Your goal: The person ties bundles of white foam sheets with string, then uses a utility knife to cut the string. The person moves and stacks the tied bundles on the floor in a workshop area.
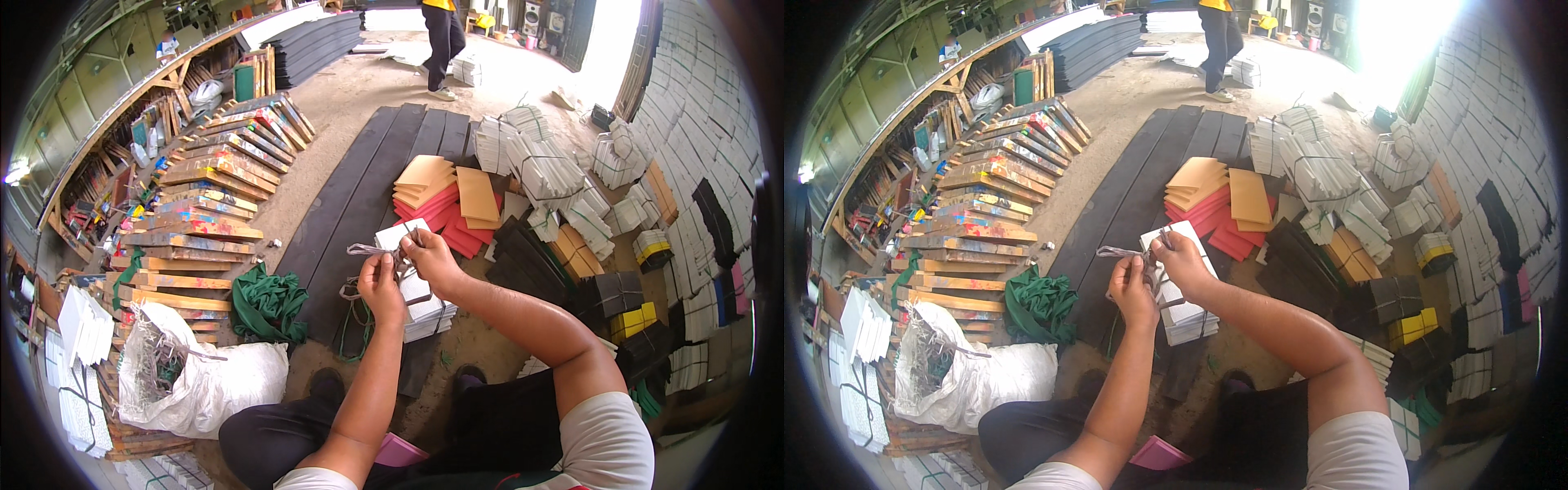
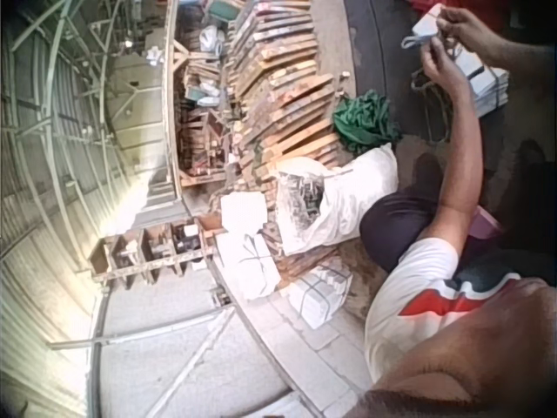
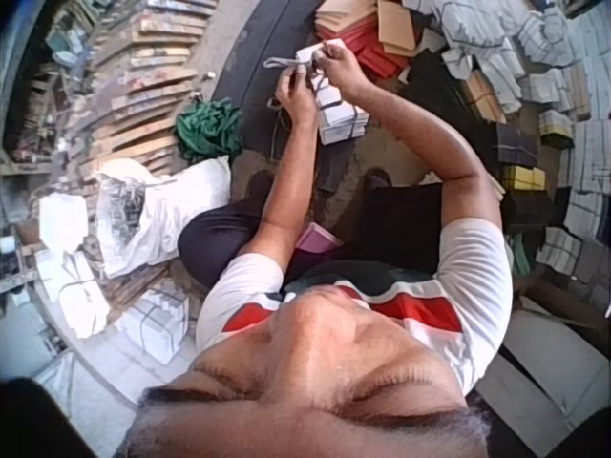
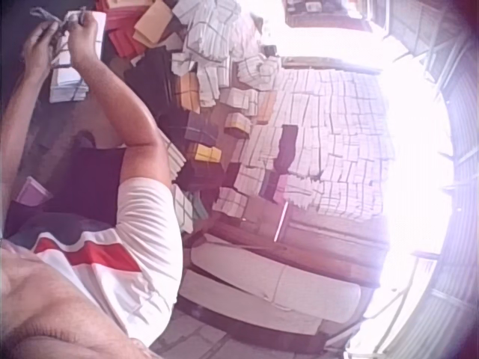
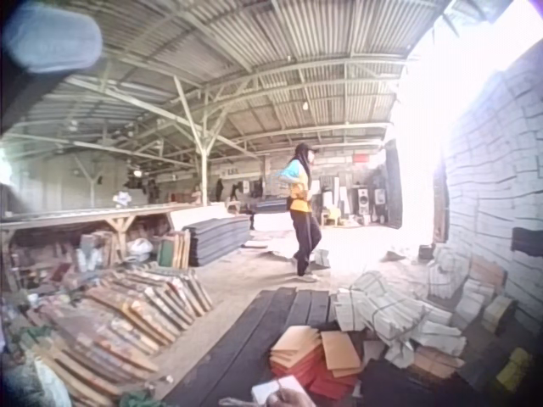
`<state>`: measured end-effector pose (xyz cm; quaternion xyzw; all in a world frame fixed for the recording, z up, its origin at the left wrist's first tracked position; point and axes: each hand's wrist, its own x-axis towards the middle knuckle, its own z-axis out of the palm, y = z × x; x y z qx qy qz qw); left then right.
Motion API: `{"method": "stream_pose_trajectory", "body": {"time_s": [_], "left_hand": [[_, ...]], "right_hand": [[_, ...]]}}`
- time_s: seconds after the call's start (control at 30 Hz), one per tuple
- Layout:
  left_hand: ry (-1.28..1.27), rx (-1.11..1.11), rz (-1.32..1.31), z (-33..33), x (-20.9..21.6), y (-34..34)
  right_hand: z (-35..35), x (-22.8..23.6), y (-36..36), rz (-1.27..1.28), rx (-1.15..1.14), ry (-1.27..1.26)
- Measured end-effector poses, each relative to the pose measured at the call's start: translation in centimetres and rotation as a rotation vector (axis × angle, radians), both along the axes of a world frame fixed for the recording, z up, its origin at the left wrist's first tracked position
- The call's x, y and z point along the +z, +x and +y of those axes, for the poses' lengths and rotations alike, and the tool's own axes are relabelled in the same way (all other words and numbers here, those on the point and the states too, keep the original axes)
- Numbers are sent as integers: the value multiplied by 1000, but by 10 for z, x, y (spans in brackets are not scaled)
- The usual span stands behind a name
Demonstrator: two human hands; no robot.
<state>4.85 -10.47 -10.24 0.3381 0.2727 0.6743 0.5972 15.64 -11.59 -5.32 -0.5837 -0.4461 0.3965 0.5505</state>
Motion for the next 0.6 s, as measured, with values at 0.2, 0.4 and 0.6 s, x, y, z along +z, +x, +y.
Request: {"method": "stream_pose_trajectory", "body": {"time_s": [0.2,0.4,0.6], "left_hand": [[118,68,300,3,0,-12],[11,-56,71,8,-11,-7],[-67,-166,-121,8,-14,-3]], "right_hand": [[-11,22,6,-480,119,170],[-8,18,6,-418,44,75],[0,1,11,-183,74,5]]}}
